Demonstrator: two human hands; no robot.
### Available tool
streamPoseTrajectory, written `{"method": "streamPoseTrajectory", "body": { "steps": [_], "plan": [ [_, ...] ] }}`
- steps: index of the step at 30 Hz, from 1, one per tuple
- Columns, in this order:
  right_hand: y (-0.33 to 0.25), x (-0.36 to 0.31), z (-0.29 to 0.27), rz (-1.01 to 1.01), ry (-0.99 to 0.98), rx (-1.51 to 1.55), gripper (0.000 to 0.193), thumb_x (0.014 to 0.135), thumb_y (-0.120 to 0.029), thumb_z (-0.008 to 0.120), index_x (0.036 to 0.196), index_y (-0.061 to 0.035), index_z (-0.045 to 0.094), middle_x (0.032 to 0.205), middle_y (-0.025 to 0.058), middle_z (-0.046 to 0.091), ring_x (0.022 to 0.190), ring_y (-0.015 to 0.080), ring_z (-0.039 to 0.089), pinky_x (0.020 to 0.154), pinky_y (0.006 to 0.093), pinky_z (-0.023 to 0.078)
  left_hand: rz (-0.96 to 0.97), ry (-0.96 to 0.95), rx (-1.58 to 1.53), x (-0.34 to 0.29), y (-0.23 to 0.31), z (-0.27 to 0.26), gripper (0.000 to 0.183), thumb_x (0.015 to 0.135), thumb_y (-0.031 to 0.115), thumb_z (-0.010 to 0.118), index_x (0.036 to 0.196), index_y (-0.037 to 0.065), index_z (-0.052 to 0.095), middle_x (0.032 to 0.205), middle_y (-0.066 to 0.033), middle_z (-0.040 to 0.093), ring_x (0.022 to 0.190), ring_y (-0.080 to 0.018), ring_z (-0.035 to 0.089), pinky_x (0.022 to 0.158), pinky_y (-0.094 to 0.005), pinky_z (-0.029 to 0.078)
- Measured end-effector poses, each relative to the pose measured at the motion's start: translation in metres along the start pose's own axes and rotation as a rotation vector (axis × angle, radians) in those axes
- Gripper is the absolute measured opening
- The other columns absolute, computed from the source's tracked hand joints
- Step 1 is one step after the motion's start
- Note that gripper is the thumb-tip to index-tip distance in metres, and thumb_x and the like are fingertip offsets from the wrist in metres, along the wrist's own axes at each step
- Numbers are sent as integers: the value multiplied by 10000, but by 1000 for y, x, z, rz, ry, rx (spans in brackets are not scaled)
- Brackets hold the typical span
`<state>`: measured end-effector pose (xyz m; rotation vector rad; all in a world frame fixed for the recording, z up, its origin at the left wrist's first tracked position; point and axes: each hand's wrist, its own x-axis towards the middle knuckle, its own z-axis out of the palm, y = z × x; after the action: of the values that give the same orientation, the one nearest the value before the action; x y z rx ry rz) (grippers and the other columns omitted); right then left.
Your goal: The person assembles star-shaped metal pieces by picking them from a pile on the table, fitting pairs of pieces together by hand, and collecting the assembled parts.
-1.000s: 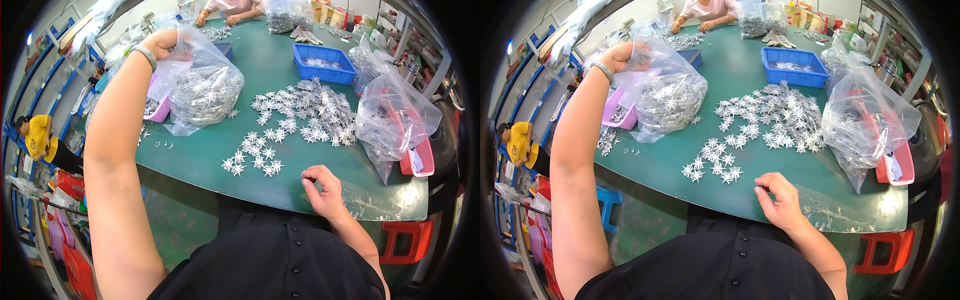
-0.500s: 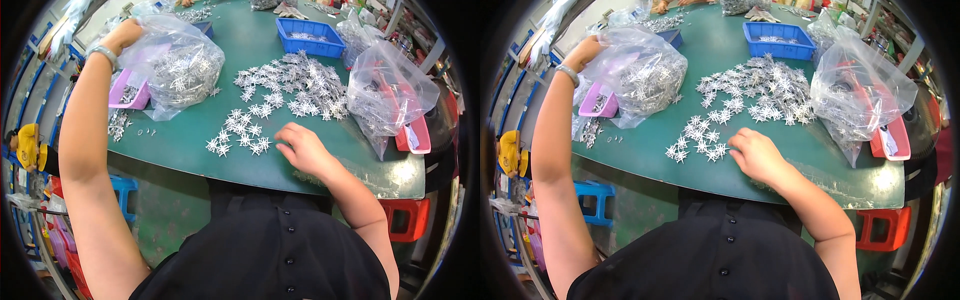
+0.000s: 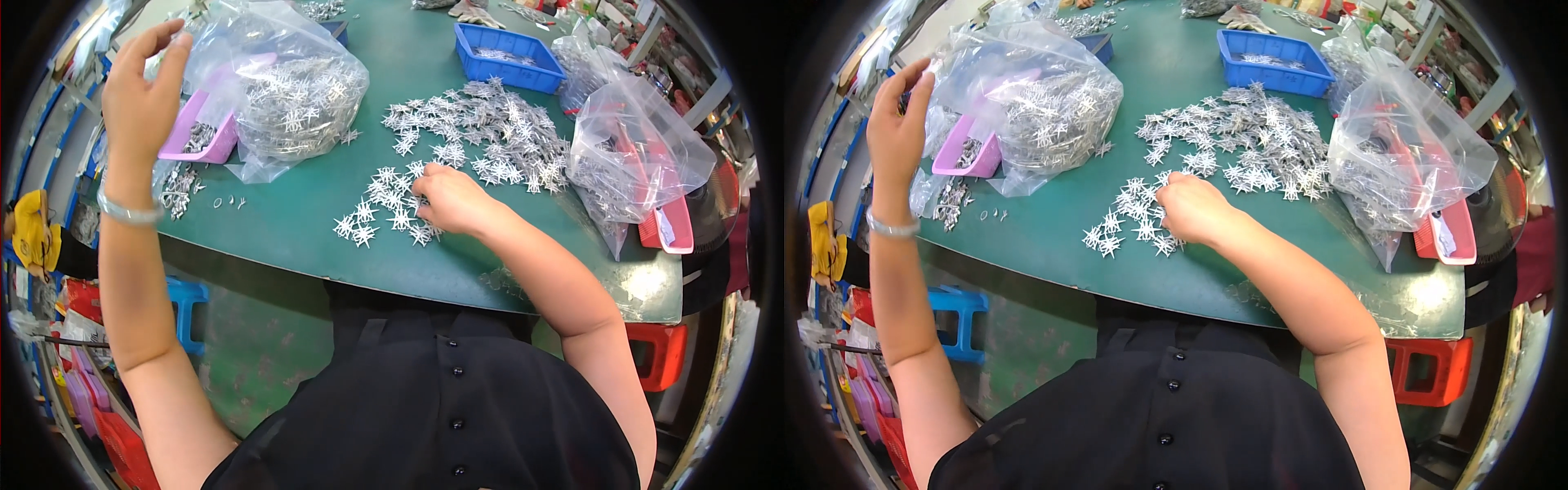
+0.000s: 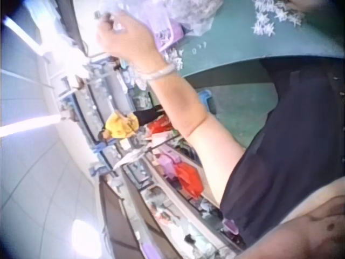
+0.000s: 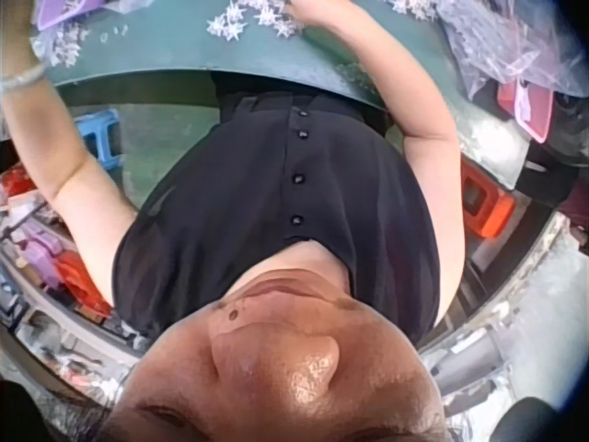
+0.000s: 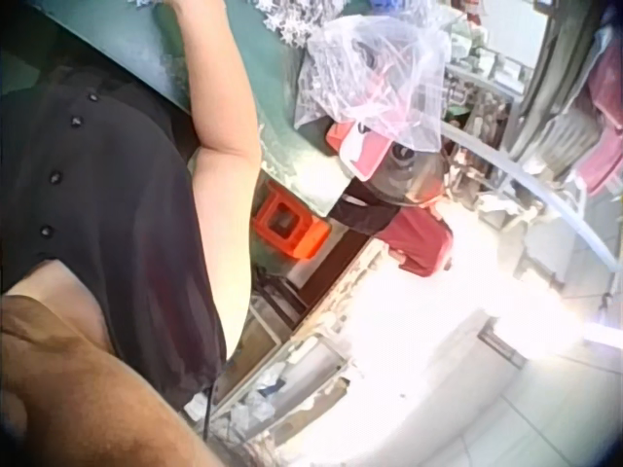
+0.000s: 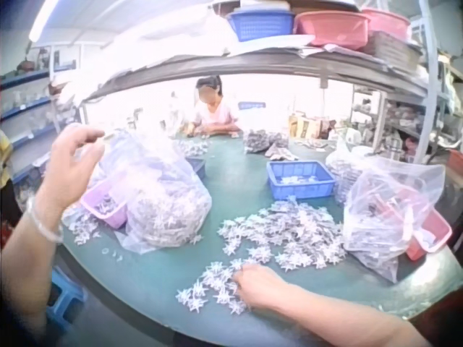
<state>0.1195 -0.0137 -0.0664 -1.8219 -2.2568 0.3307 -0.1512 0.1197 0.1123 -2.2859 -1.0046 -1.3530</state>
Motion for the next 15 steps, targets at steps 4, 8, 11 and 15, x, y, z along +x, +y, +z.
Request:
{"method": "streamPoseTrajectory", "body": {
  "steps": [4, 8, 11, 15],
  "plan": [
    [3, 3, -4, 9, -37, -30, 151, 649, -52, 574, 788, 5, 592, 869, 170, 544, 853, 317, 543, 771, 371, 446, 168, -40, -269, -50, 42, 0, 180, 737, 84, 620, 906, 20, 617, 866, -112, 581, 825, -197, 556, 711, -276, 424],
    [7, 5, 4, 20, -38, 55, 156, 637, -82, 620, 762, -26, 545, 857, 128, 530, 860, 295, 523, 733, 379, 430, -15, -260, -486, -105, 72, 13, 139, 732, 61, 608, 858, 2, 606, 825, -113, 566, 774, -215, 554, 706, -285, 432],
    [8, 4, 6, 37, -14, 15, 199, 631, -86, 632, 802, -28, 546, 862, 127, 532, 851, 303, 524, 745, 378, 431, -220, -385, -644, -142, 85, 33, 137, 740, 24, 574, 872, -8, 595, 835, -102, 558, 798, -193, 536, 736, -278, 414],
    [5, 3, 0, 41, -57, -47, 227, 630, -93, 643, 830, -32, 552, 864, 124, 532, 882, 301, 518, 770, 369, 429, -359, -456, -763, -174, 102, 50, 131, 731, 50, 593, 847, -9, 603, 820, -108, 571, 775, -203, 555, 708, -279, 428]
  ]
}}
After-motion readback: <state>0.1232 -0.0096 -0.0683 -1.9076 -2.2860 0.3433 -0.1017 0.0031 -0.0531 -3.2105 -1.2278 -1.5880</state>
